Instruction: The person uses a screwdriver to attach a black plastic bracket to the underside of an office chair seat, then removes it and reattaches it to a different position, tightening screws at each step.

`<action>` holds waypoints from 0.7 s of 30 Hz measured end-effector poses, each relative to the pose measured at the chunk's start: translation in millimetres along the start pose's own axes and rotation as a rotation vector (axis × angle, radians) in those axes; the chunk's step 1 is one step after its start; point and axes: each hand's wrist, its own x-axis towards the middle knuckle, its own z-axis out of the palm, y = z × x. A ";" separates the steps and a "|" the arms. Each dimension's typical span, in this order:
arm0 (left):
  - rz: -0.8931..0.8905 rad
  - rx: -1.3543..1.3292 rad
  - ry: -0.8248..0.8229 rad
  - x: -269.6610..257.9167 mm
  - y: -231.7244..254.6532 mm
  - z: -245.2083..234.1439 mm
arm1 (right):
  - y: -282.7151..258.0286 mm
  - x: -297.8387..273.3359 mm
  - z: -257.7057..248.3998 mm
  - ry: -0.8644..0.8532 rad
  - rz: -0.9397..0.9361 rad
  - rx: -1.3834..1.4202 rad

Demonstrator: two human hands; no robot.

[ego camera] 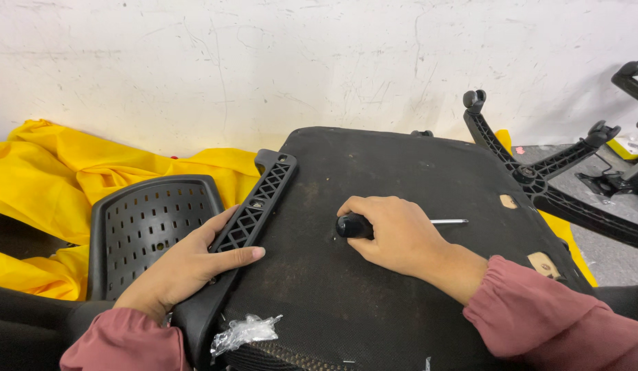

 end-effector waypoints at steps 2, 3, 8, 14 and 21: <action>-0.030 -0.029 -0.037 9.2 4.3 2.5 | -0.3 5.6 3.9 0.009 -0.046 -0.004; -0.046 -0.043 -0.054 13.0 5.7 3.3 | -1.0 8.0 5.8 -0.004 -0.029 -0.007; -0.023 -0.076 -0.099 32.8 -1.4 5.8 | -8.6 16.2 15.6 -0.001 -0.027 -0.002; -0.060 -0.431 -0.110 49.7 -29.9 4.1 | -22.0 23.2 21.7 -0.048 -0.018 -0.023; -0.094 -0.196 -0.005 55.9 -42.2 3.5 | -31.7 22.4 15.4 -0.151 0.016 -0.063</action>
